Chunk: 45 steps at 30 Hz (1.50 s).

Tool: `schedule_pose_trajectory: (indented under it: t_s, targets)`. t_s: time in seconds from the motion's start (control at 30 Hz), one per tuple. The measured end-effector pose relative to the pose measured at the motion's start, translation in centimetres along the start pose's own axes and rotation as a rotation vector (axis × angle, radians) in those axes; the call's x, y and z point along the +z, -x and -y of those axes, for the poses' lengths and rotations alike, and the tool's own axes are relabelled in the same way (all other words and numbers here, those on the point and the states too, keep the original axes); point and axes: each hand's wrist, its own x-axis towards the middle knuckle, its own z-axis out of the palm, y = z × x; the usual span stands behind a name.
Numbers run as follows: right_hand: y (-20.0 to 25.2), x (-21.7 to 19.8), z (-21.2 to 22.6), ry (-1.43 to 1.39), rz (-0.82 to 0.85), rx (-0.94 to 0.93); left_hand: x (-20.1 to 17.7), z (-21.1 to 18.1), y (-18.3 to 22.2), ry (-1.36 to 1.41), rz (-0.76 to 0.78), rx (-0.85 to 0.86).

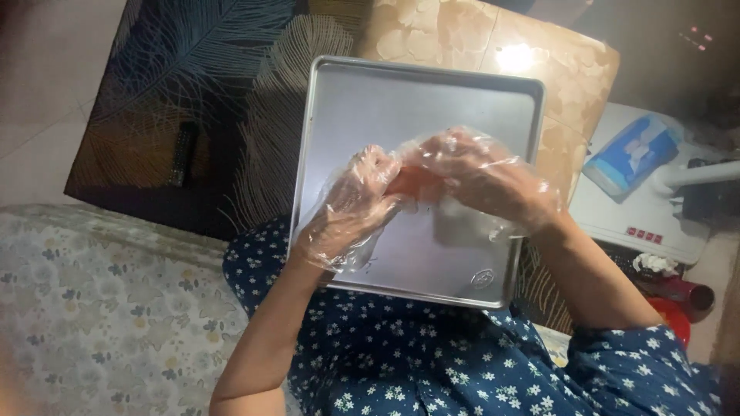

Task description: Kneading and shaping a small piece of orange dough on a metal tray while wearing plastic gloves.

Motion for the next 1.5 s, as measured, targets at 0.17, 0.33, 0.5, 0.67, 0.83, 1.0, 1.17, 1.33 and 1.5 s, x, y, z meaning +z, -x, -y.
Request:
schedule_pose_trajectory:
  t_s: [0.17, 0.33, 0.5, 0.67, 0.83, 1.0, 1.17, 1.33, 1.5]
  targets:
    - [-1.7, 4.3, 2.5, 0.149, -0.111, -0.103, 6.2, 3.8, 2.8, -1.234, -0.234, 0.427]
    - [-2.0, 3.3, 2.8, -0.801, -0.102, 0.251, 10.8, 3.9, -1.7, -0.625, -0.35, 0.217]
    - [-2.3, 2.6, 2.8, -0.595, -0.058, 0.227, 4.0, -0.7, -3.8, -0.691, -0.353, 0.106]
    - [-2.4, 2.3, 2.7, -0.277, 0.003, 0.195, 1.4, -1.3, -4.3, -0.569, -0.367, 0.051]
    - [-3.2, 3.7, 2.8, -0.489, -0.046, 0.307, 0.9, -0.9, -4.0, -0.576, -0.291, -0.049]
    - [-3.3, 3.6, 1.7, -1.224, -0.118, 0.506, 0.0, -0.8, -4.3, -0.369, -0.073, -0.198]
    - [-0.4, -3.5, -2.6, -2.119, 0.166, 0.885, -2.8, -1.8, -2.7, 0.141, -0.033, -0.334]
    - [0.5, 0.2, -1.5, -1.703, -0.071, 0.547, -5.7, -4.6, -1.4, 0.208, 0.052, -0.225]
    - [-0.6, 0.8, -0.3, -1.477, -0.174, 0.399, -2.3, -4.2, -1.4, -0.169, -0.121, 0.006]
